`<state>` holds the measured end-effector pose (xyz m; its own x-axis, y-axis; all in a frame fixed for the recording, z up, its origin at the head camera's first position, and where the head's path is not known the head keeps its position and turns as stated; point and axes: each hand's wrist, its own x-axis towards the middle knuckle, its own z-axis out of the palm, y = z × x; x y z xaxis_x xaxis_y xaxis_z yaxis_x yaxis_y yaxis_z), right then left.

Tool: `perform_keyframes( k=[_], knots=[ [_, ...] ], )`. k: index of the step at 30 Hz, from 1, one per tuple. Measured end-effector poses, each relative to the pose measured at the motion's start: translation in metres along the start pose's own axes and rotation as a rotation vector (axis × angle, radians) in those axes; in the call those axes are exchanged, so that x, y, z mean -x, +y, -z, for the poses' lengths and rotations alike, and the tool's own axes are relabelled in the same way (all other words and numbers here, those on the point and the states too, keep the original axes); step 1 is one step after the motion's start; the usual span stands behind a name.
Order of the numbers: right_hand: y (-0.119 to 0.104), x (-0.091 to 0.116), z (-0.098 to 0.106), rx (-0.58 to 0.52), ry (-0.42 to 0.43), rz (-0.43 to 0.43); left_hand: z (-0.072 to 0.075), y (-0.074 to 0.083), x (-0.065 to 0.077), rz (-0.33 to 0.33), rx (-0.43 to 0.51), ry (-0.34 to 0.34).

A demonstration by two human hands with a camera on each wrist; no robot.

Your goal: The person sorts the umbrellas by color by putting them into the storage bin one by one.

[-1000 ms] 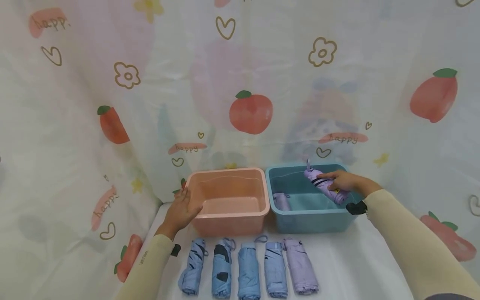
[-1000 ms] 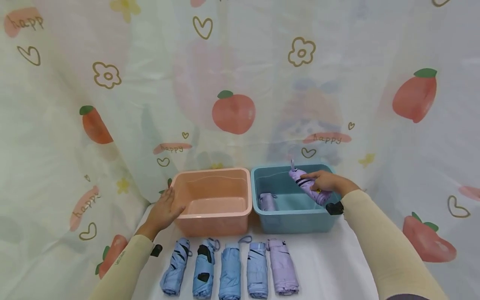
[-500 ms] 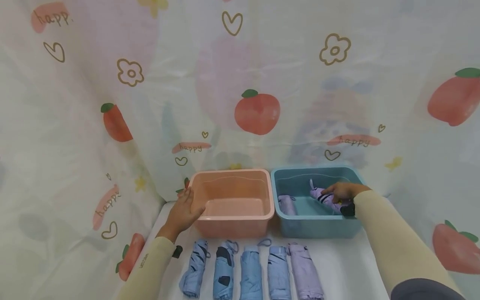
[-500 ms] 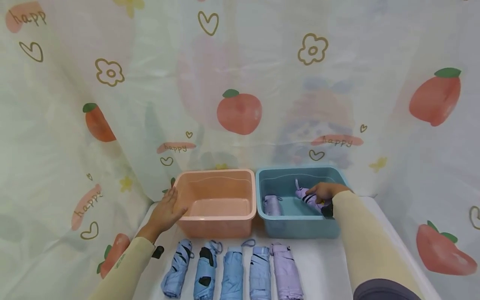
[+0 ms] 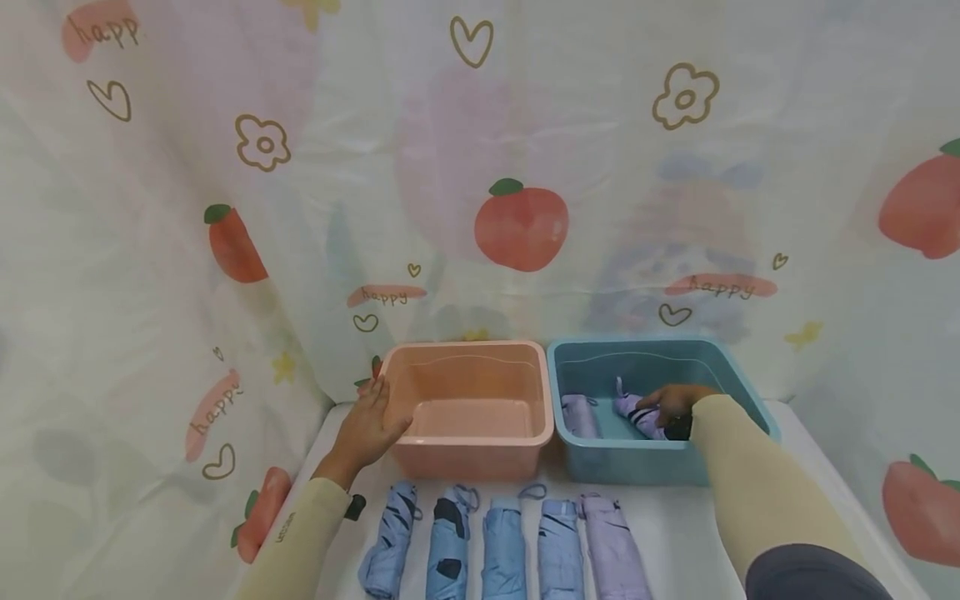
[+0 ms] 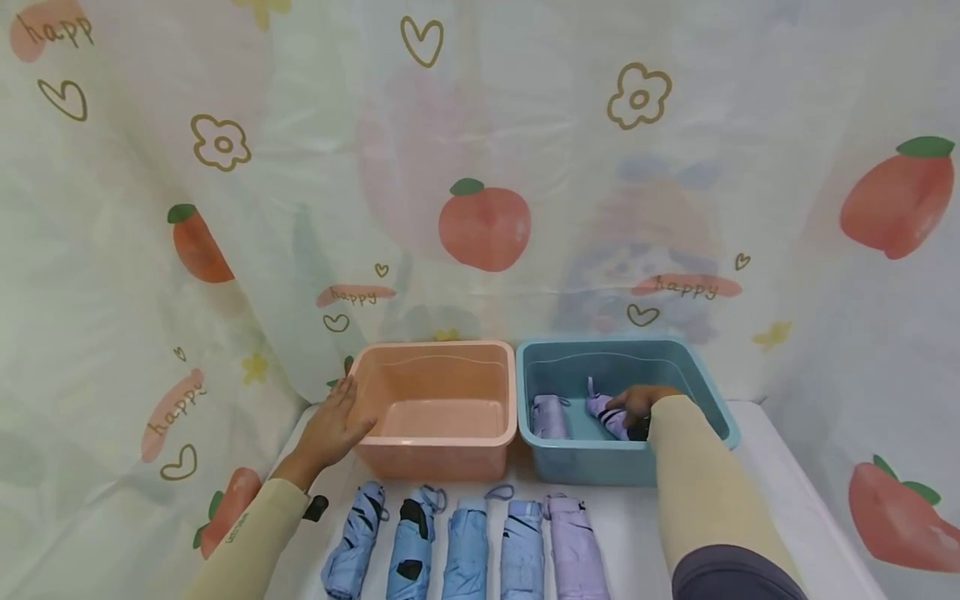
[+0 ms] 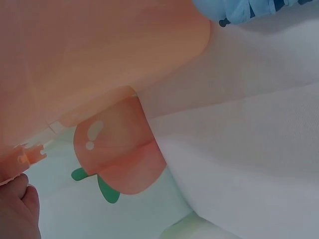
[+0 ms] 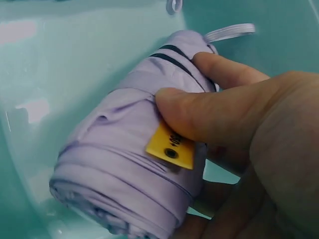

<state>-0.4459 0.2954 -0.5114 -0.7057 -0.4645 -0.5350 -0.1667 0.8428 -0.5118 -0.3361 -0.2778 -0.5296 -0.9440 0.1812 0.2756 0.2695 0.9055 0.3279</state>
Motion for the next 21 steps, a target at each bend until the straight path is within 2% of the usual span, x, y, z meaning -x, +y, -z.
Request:
perform_keyframes(
  k=[2, 6, 10, 15, 21],
  knots=[
    [0.004, -0.005, -0.004, 0.007, 0.000, 0.015, 0.000, 0.000, 0.000, -0.006, 0.000, 0.006],
    [0.012, -0.015, -0.010, -0.045, 0.034, -0.027, -0.001, -0.001, 0.000, 0.000, -0.010, 0.000],
    [0.017, -0.022, -0.014, -0.032, 0.041, -0.060, 0.000, 0.000, 0.001, 0.010, -0.007, -0.017],
    [0.011, -0.025, -0.017, -0.050, -0.019, -0.090, 0.001, 0.000, 0.000, 0.011, -0.009, -0.026],
    [-0.010, -0.026, -0.020, -0.115, -0.109, -0.146, 0.001, -0.001, -0.001, 0.012, -0.002, -0.022]
  ],
)
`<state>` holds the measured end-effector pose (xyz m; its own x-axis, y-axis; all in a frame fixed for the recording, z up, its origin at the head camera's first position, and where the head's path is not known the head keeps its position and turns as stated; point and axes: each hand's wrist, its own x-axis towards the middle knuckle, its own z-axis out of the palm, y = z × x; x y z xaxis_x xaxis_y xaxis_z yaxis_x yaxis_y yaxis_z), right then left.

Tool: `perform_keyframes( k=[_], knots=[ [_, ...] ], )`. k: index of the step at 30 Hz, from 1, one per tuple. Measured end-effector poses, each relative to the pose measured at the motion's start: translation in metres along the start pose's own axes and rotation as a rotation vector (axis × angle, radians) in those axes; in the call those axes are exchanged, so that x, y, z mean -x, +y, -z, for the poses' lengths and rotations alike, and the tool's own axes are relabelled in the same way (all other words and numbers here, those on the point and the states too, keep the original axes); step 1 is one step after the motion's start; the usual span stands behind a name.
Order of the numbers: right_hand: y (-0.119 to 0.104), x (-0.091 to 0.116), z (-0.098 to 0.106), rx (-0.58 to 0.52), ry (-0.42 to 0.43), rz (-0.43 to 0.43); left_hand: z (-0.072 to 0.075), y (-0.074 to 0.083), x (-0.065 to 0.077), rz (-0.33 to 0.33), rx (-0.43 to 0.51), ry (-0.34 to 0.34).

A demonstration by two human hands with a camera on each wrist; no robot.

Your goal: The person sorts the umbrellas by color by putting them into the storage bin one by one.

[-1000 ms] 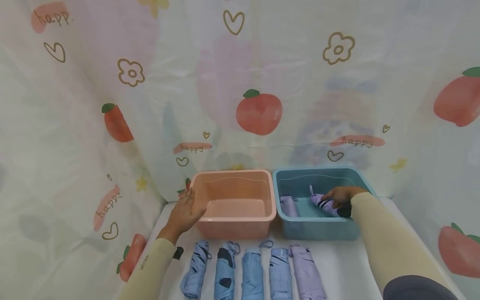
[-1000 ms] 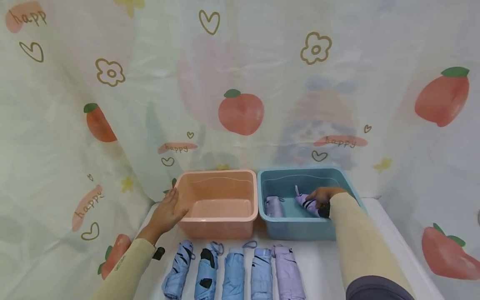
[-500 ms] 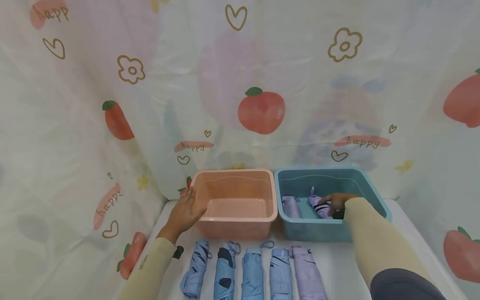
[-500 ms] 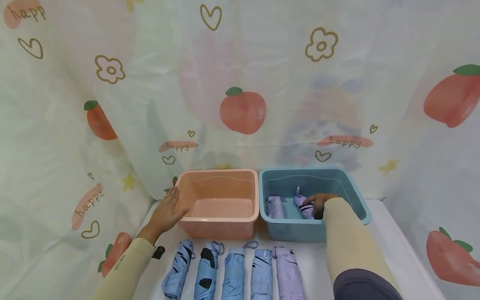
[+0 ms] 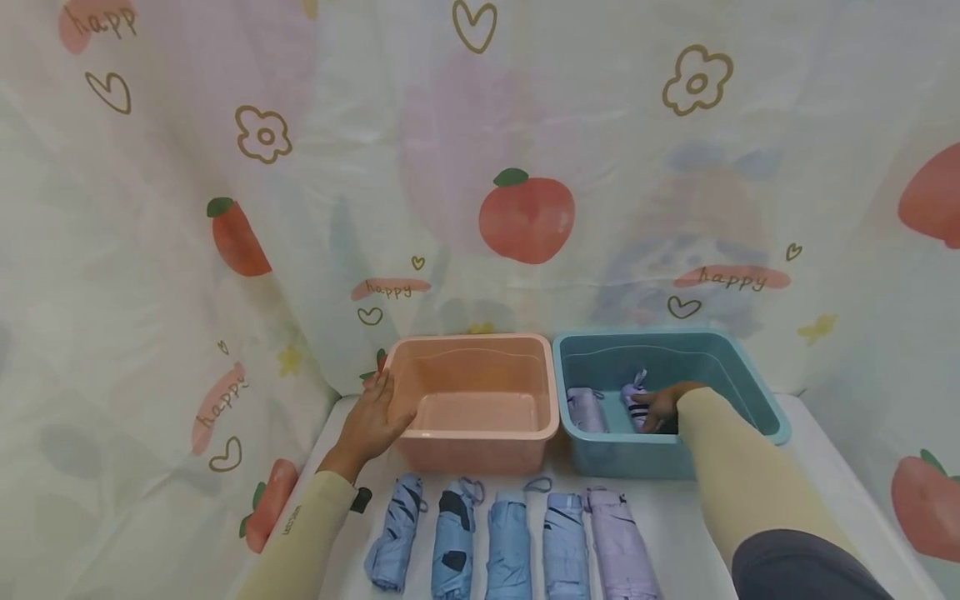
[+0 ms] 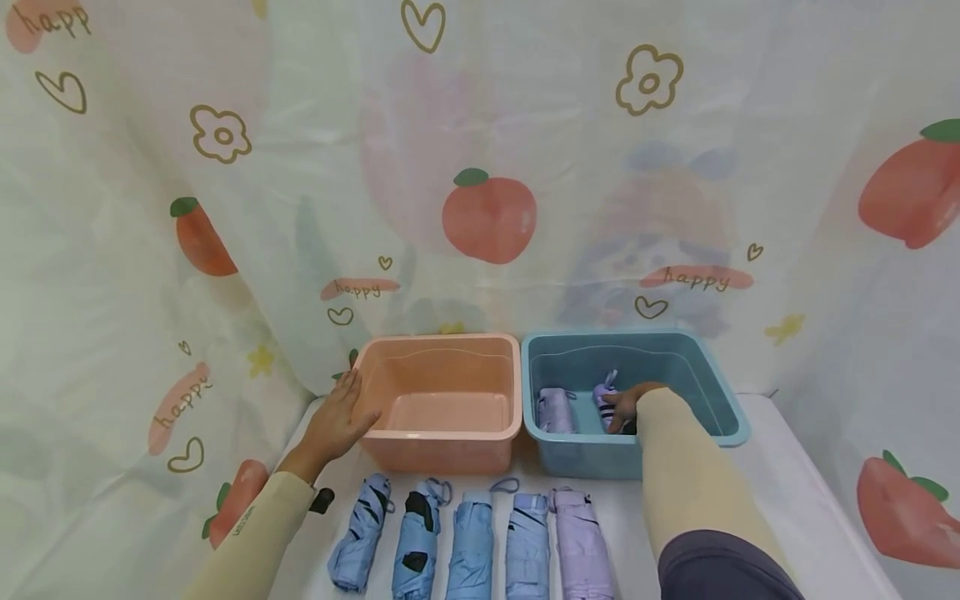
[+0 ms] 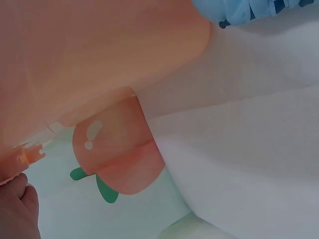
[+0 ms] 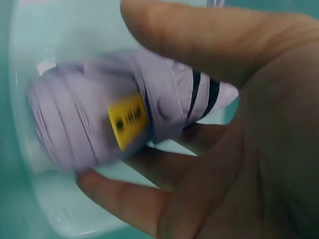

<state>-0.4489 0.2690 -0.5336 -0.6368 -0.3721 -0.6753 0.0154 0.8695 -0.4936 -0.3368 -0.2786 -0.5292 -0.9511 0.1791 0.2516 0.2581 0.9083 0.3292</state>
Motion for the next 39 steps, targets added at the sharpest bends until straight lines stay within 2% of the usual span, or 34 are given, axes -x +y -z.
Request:
perform_keyframes(
  k=[7, 13, 18, 28, 34, 39],
  knots=[
    [-0.016, -0.003, -0.006, -0.007, -0.007, -0.005, 0.000, 0.004, -0.001, -0.002, 0.000, 0.007],
    [-0.018, -0.004, -0.008, -0.082, 0.002, -0.036, 0.001, 0.009, -0.003, -0.004, -0.001, 0.001],
    [-0.019, 0.003, -0.010, -0.074, -0.006, -0.013, 0.001, 0.012, -0.003, -0.005, -0.008, -0.003],
    [-0.018, 0.034, 0.006, 0.078, 0.010, -0.008, 0.003, 0.014, -0.002, -0.008, -0.005, 0.008],
    [-0.020, 0.055, 0.021, 0.081, 0.042, 0.004, 0.005, 0.012, 0.002, 0.012, -0.001, -0.003],
    [-0.025, 0.076, 0.029, 0.023, 0.065, 0.017, 0.005, 0.009, 0.002, 0.014, -0.006, -0.016]
  ],
)
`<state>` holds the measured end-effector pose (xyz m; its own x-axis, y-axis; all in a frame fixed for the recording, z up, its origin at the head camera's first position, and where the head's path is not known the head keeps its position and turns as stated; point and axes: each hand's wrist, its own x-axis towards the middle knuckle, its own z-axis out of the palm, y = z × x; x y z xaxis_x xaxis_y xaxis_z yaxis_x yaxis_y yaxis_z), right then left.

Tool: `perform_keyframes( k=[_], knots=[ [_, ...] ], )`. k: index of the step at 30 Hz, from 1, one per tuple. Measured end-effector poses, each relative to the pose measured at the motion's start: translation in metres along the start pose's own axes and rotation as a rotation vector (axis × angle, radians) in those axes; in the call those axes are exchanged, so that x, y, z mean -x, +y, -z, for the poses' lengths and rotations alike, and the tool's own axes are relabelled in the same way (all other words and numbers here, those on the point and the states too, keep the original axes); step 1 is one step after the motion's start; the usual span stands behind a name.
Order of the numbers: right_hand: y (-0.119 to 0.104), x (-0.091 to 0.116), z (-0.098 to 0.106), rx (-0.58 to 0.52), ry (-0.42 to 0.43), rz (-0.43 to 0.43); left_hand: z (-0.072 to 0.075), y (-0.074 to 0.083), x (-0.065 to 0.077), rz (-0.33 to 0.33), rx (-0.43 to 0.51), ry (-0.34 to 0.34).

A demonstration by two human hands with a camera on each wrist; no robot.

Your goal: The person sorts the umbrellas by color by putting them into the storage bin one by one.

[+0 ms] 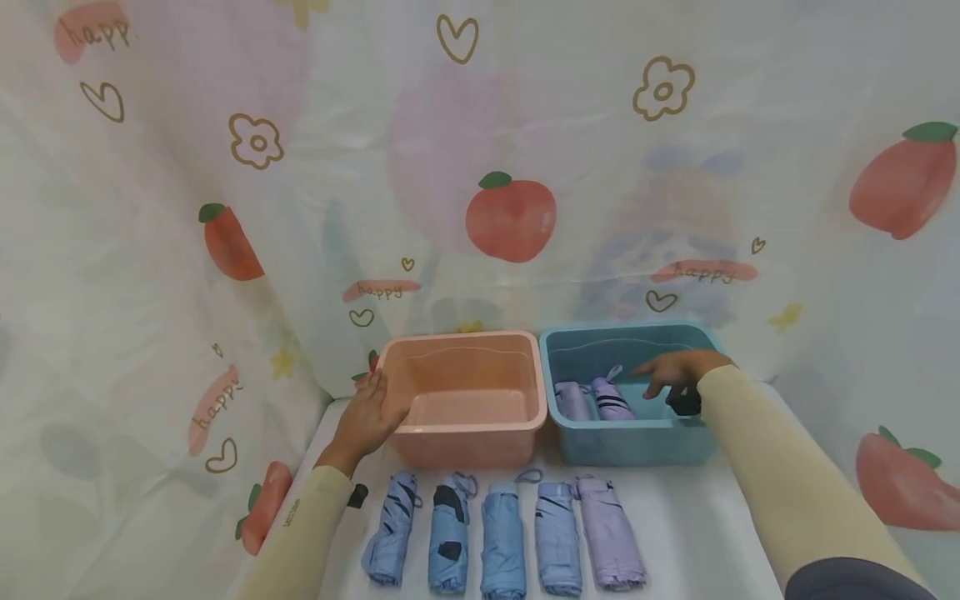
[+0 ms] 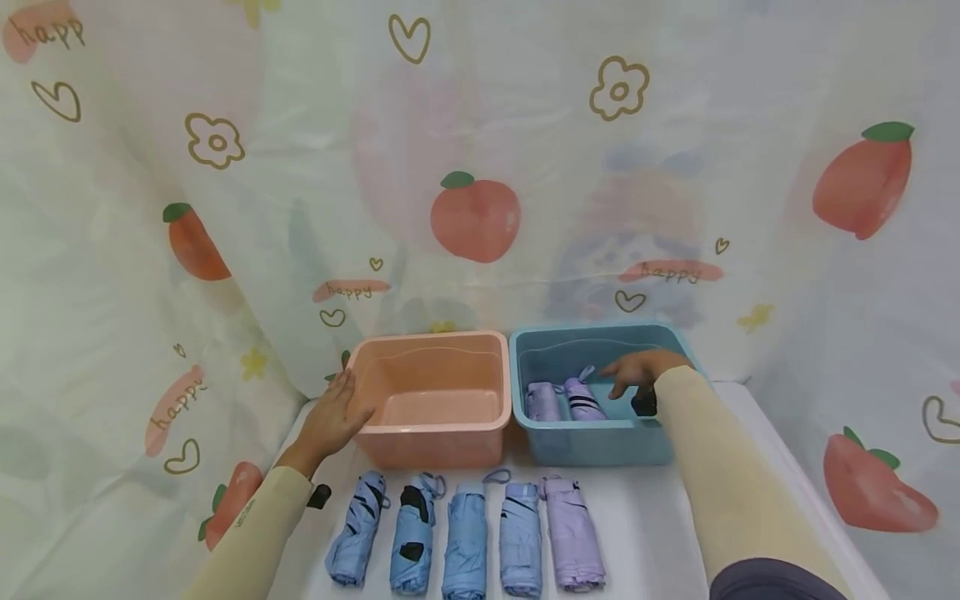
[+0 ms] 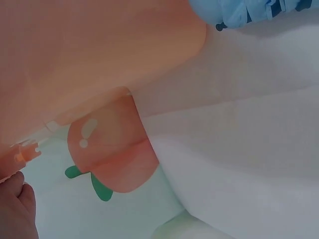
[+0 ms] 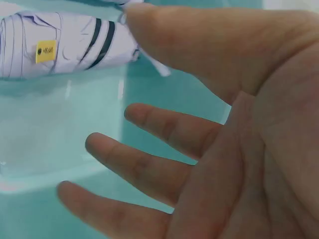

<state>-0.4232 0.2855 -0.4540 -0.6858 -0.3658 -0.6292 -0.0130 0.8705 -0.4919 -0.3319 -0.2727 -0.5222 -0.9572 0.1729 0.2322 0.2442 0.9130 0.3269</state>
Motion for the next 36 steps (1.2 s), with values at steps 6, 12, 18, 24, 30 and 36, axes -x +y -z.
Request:
perform_keyframes(
  k=[6, 12, 18, 24, 30, 36],
  knots=[
    [-0.004, 0.027, 0.005, 0.021, 0.076, 0.099, -0.004, -0.006, -0.005, 0.009, 0.004, -0.014],
    [-0.001, 0.059, -0.003, 0.008, 0.247, 0.282, -0.005, -0.005, -0.006, 0.004, 0.009, -0.007],
    [0.005, 0.088, -0.033, -0.102, 0.320, 0.344, -0.005, -0.002, -0.001, 0.020, 0.001, -0.010],
    [0.022, 0.105, -0.068, -0.173, 0.357, 0.364, -0.005, -0.001, 0.000, 0.025, -0.010, -0.010],
    [0.044, 0.106, -0.109, -0.256, 0.353, 0.372, -0.004, 0.001, -0.002, 0.023, -0.007, -0.020],
    [0.055, 0.090, -0.156, -0.409, 0.303, 0.258, -0.003, 0.002, 0.001, 0.022, -0.022, -0.020]
  ],
)
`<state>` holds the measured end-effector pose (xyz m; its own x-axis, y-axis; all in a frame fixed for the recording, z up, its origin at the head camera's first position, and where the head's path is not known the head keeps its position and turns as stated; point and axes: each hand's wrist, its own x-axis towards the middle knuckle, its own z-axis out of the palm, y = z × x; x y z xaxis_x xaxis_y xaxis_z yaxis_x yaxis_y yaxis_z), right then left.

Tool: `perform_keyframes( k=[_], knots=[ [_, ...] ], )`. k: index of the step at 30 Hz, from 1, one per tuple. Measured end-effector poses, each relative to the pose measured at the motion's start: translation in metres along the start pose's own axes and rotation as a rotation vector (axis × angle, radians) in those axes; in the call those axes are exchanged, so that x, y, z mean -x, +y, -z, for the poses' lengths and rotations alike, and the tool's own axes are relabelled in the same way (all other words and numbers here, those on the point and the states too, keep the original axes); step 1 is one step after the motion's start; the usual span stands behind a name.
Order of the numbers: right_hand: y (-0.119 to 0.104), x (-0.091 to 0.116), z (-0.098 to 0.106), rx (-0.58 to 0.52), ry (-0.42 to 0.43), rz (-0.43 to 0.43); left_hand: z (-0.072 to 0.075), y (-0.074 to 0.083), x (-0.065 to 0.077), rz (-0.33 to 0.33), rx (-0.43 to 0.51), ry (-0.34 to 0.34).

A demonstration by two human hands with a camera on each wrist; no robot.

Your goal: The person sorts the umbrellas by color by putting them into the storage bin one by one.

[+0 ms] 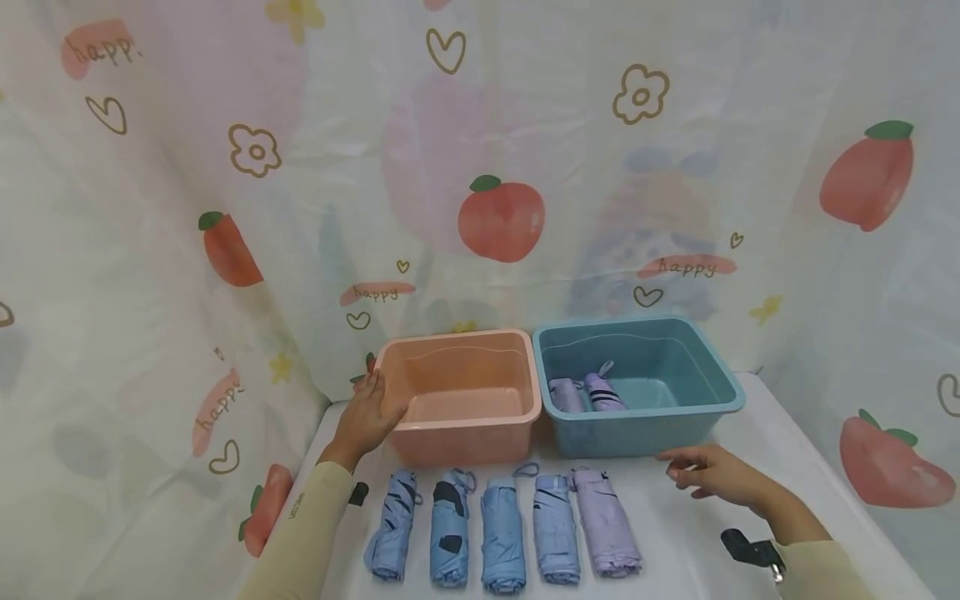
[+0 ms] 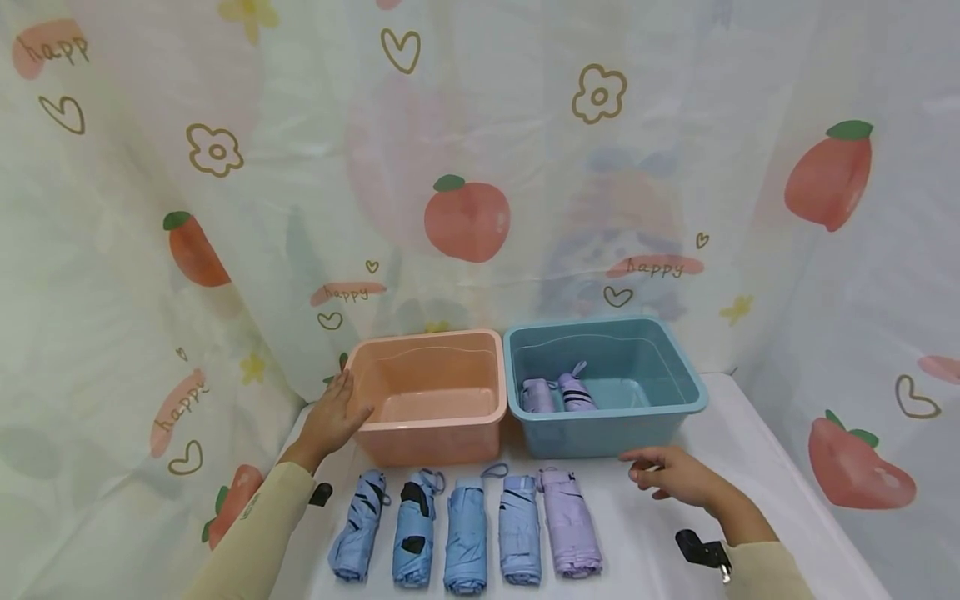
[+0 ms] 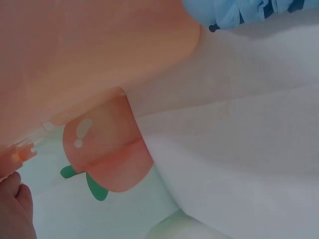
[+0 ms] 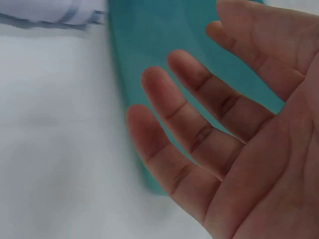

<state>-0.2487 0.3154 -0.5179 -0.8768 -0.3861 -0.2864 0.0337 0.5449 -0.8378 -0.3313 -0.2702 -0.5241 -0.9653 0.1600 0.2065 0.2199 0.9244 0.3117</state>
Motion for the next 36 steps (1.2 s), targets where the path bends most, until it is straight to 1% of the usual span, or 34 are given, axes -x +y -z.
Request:
perform_keyframes(
  k=[3, 4, 6, 8, 12, 17, 19, 21, 24, 26, 28, 31, 33, 36],
  knots=[
    [0.014, -0.003, -0.022, -0.060, -0.014, -0.058, -0.001, 0.000, 0.000, -0.004, 0.004, 0.004],
    [0.018, -0.004, -0.029, -0.075, -0.023, -0.065, -0.001, 0.000, 0.001, -0.008, 0.008, 0.009],
    [0.025, -0.006, -0.043, -0.103, -0.050, -0.063, -0.001, 0.001, 0.001, -0.013, 0.015, 0.019],
    [0.030, -0.008, -0.056, -0.108, -0.071, -0.054, -0.001, 0.002, 0.002, -0.021, 0.018, 0.028],
    [0.034, -0.011, -0.079, -0.115, -0.083, -0.042, -0.002, 0.001, 0.002, -0.025, 0.019, 0.032],
    [0.032, -0.016, -0.104, -0.138, -0.070, -0.063, -0.005, -0.002, 0.002, -0.021, 0.020, 0.038],
    [0.030, -0.018, -0.112, -0.113, -0.048, -0.076, -0.005, -0.003, 0.001, -0.018, 0.025, 0.039],
    [0.028, -0.020, -0.119, -0.064, -0.018, -0.076, -0.004, -0.002, 0.001, -0.014, 0.031, 0.033],
    [0.026, -0.025, -0.127, 0.047, 0.042, -0.027, -0.002, -0.001, 0.000, -0.009, 0.028, 0.021],
    [0.024, -0.028, -0.131, 0.112, 0.072, 0.039, 0.000, -0.001, 0.001, -0.004, 0.025, 0.015],
    [0.022, -0.029, -0.136, 0.158, 0.102, 0.075, 0.001, -0.001, 0.002, -0.002, 0.017, 0.012],
    [0.015, -0.031, -0.141, 0.189, 0.128, 0.054, 0.002, 0.001, 0.002, 0.005, 0.019, 0.010],
    [0.011, -0.033, -0.143, 0.196, 0.145, 0.000, 0.002, 0.002, 0.002, 0.006, 0.018, 0.011],
    [0.007, -0.036, -0.145, 0.189, 0.156, -0.058, 0.003, 0.004, 0.002, 0.008, 0.023, 0.009]
  ],
)
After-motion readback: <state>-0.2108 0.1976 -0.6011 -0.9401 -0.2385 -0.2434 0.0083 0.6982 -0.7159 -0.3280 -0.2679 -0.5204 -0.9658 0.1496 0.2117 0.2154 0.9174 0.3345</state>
